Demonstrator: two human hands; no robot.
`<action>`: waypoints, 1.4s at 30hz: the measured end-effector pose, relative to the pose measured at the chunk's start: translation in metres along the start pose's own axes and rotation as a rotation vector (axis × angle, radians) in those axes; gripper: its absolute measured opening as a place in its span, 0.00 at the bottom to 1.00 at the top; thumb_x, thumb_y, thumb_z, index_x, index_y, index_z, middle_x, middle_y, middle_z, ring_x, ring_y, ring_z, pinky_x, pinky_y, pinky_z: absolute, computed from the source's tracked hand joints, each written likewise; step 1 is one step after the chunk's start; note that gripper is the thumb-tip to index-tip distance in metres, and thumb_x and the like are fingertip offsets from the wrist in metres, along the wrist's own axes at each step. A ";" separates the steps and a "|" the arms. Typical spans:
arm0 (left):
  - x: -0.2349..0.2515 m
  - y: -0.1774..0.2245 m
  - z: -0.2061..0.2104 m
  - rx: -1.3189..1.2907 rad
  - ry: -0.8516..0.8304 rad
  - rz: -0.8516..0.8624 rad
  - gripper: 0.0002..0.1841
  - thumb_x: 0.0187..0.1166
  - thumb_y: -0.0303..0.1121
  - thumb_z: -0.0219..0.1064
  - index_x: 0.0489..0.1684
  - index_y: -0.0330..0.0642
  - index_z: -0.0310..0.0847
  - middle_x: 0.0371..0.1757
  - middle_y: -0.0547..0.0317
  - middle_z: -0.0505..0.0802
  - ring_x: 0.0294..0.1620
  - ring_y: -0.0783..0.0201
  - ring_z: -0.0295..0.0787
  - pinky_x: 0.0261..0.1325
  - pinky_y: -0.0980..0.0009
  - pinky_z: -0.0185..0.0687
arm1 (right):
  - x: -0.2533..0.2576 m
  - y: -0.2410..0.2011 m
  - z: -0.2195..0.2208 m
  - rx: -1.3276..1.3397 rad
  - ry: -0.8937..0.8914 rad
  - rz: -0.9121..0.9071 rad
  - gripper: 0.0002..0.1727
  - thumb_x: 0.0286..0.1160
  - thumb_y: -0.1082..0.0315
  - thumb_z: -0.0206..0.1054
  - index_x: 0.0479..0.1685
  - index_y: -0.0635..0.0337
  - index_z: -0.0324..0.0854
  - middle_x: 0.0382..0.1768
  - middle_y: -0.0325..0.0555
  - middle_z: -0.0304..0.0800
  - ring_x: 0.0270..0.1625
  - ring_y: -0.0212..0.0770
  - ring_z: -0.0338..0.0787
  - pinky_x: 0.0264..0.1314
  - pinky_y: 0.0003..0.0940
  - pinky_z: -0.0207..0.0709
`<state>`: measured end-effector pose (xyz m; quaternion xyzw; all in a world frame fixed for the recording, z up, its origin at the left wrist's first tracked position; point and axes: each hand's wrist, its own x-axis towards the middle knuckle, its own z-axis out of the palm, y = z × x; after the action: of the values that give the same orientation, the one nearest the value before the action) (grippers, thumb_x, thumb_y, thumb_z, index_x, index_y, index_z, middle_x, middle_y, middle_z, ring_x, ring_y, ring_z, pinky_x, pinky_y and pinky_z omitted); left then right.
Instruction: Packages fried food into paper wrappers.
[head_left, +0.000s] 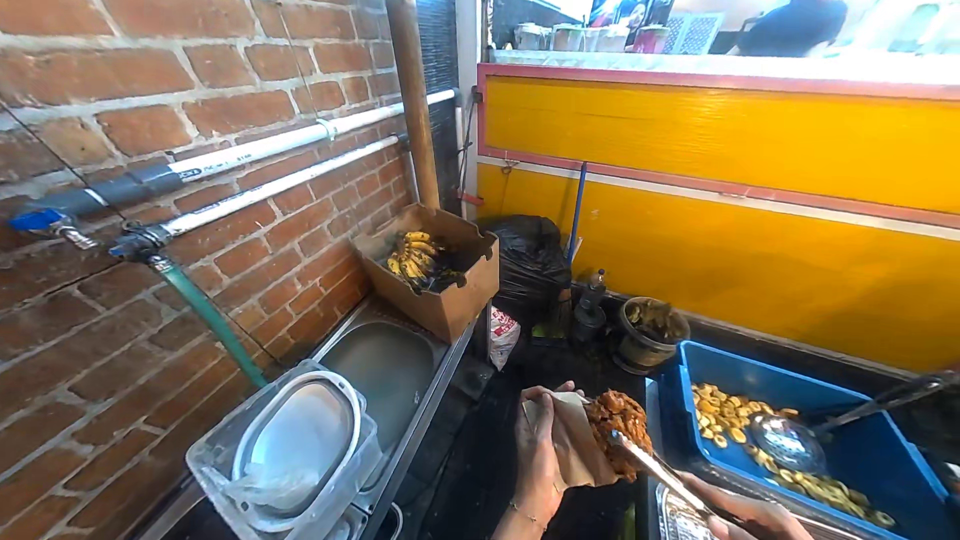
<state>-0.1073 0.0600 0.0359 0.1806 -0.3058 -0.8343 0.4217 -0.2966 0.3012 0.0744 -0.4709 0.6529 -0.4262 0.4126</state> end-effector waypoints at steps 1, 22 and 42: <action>-0.001 0.000 0.000 0.008 0.016 0.006 0.14 0.94 0.33 0.46 0.67 0.32 0.64 0.66 0.31 0.88 0.68 0.39 0.87 0.71 0.47 0.83 | 0.000 0.001 -0.002 0.011 -0.008 -0.002 0.27 0.85 0.62 0.64 0.83 0.53 0.75 0.60 0.48 0.91 0.21 0.30 0.76 0.22 0.29 0.74; -0.027 0.033 -0.009 0.150 0.088 -0.356 0.24 0.95 0.43 0.44 0.73 0.32 0.70 0.59 0.42 0.91 0.58 0.52 0.92 0.62 0.52 0.90 | 0.000 0.003 0.018 0.033 0.017 0.010 0.25 0.86 0.61 0.62 0.82 0.45 0.77 0.33 0.40 0.89 0.17 0.29 0.73 0.18 0.26 0.69; 0.013 0.018 0.026 0.536 -0.275 -0.353 0.25 0.95 0.44 0.43 0.50 0.31 0.82 0.40 0.49 0.95 0.43 0.59 0.95 0.51 0.60 0.93 | -0.039 -0.005 0.001 0.069 0.133 0.082 0.25 0.84 0.50 0.64 0.80 0.35 0.79 0.29 0.36 0.86 0.14 0.27 0.68 0.15 0.24 0.63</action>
<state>-0.1191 0.0502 0.0672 0.2207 -0.5320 -0.8010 0.1636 -0.2856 0.3377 0.0840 -0.4000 0.6825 -0.4617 0.4014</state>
